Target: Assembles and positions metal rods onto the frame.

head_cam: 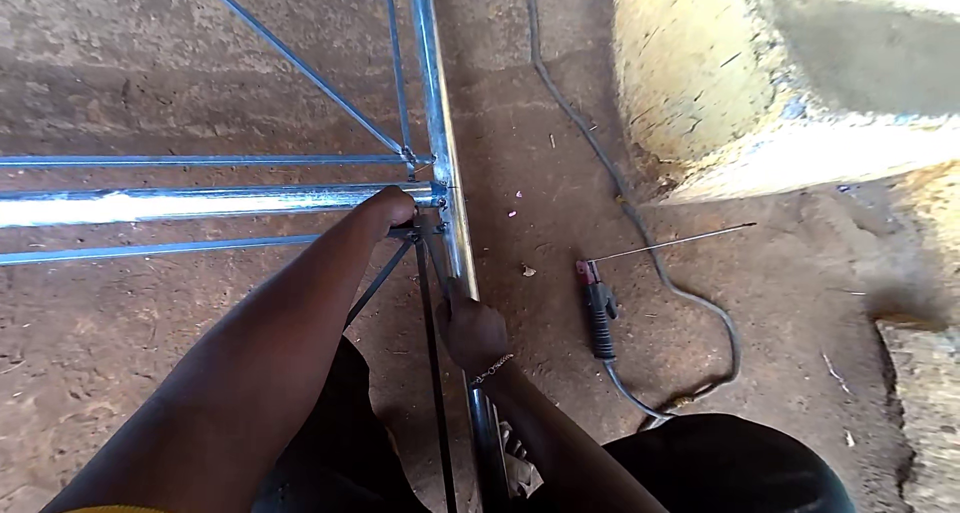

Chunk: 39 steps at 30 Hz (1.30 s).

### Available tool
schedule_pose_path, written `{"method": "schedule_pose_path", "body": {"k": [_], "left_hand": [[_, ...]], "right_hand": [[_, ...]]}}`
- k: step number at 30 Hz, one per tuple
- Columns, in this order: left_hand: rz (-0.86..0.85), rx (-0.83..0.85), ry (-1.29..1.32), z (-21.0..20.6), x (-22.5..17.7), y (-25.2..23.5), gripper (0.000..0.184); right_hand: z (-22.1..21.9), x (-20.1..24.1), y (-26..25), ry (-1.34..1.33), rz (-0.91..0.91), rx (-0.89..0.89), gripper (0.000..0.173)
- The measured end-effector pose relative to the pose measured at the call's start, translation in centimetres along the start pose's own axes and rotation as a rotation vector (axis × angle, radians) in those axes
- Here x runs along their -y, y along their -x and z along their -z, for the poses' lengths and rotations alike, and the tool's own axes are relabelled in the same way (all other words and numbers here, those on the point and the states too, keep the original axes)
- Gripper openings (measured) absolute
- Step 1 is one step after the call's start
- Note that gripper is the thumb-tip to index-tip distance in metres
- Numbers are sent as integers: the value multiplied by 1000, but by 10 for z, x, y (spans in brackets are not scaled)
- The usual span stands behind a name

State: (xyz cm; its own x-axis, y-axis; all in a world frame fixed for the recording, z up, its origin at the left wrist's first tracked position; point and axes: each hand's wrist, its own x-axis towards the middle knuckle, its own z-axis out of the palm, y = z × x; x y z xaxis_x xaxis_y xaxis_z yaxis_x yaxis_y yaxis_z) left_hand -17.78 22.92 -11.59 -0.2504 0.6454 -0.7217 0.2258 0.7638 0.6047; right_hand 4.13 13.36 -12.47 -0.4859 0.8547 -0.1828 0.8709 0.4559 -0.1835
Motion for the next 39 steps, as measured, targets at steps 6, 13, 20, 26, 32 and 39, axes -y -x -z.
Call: {"method": "schedule_pose_path", "body": {"k": [6, 13, 20, 26, 32, 39], "left_hand": [[13, 1, 23, -1, 0, -3, 25], [28, -6, 35, -1, -1, -2, 25], [28, -17, 46, -2, 0, -2, 26], [34, -11, 62, -1, 0, -2, 28], [32, -8, 63, 0, -2, -1, 28], [25, -10, 65, 0, -1, -4, 27]], "right_hand": [[-1, -4, 0, -1, 2, 1, 46], [15, 2, -5, 9, -66, 141, 46], [18, 1, -6, -4, -27, 111, 44], [19, 3, -5, 7, -50, 116, 42], [-4, -6, 3, -38, 102, -273, 42], [12, 1, -2, -16, -10, 78, 39]]}}
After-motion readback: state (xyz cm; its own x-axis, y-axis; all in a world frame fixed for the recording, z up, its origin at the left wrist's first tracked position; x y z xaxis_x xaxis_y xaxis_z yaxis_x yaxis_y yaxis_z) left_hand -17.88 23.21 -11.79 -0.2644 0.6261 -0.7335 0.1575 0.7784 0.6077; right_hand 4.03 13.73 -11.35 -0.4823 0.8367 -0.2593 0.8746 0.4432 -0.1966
